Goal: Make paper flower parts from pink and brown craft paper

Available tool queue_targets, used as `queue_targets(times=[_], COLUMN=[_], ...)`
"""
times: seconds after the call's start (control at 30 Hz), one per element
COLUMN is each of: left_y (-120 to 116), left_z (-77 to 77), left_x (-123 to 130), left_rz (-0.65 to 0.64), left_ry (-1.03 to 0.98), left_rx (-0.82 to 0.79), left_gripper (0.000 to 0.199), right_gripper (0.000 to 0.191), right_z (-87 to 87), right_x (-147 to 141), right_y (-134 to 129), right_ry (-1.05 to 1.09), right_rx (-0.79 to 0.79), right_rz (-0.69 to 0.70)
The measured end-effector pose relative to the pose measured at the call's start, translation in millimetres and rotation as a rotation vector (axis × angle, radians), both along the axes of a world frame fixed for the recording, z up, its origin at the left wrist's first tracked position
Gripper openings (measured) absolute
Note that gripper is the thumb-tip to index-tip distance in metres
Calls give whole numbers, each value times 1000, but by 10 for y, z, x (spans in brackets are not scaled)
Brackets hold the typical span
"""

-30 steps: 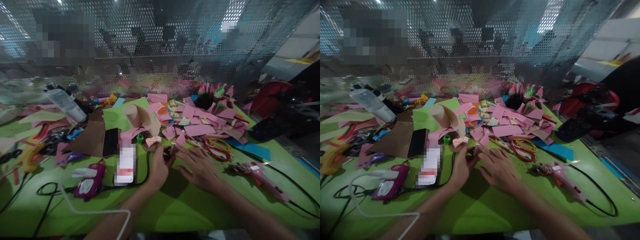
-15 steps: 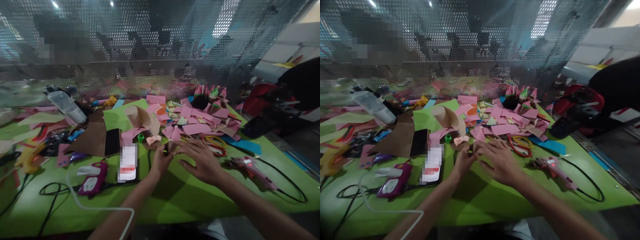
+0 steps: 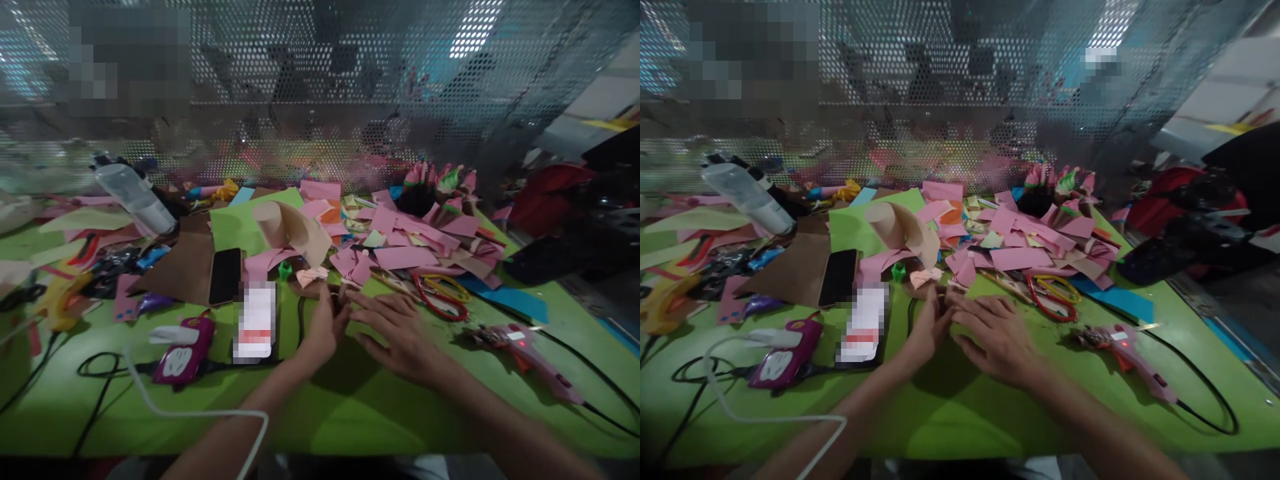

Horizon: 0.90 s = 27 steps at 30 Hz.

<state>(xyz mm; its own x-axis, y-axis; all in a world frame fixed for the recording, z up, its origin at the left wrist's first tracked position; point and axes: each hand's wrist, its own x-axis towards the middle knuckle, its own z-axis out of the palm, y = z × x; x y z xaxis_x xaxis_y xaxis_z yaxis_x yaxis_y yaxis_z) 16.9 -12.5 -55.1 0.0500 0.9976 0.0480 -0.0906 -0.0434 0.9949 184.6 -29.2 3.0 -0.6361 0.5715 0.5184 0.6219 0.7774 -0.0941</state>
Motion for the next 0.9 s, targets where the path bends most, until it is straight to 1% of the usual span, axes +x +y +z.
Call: queue_targets(times=[0.13, 0.33, 0.43, 0.57, 0.73, 0.9], left_y=[21, 3, -12, -35, -57, -55], left_z=[-12, 131, 169, 160, 180, 198], left_x=[-15, -9, 4, -3, -27, -30], left_rz=[-32, -113, -109, -86, -97, -115], left_ry=[3, -13, 22, 92, 159, 164], left_rx=[10, -45, -50, 0, 24, 38], left_gripper=[34, 29, 29, 28, 27, 25], right_gripper=[21, 26, 26, 26, 22, 24], right_z=[18, 5, 2, 12, 26, 24], right_x=[3, 18, 25, 28, 22, 11], right_y=[-3, 12, 13, 17, 22, 18], right_ry=[2, -15, -17, -34, -44, -63], right_rx=[4, -8, 3, 11, 37, 55], right_rz=[4, -39, -49, -56, -52, -62])
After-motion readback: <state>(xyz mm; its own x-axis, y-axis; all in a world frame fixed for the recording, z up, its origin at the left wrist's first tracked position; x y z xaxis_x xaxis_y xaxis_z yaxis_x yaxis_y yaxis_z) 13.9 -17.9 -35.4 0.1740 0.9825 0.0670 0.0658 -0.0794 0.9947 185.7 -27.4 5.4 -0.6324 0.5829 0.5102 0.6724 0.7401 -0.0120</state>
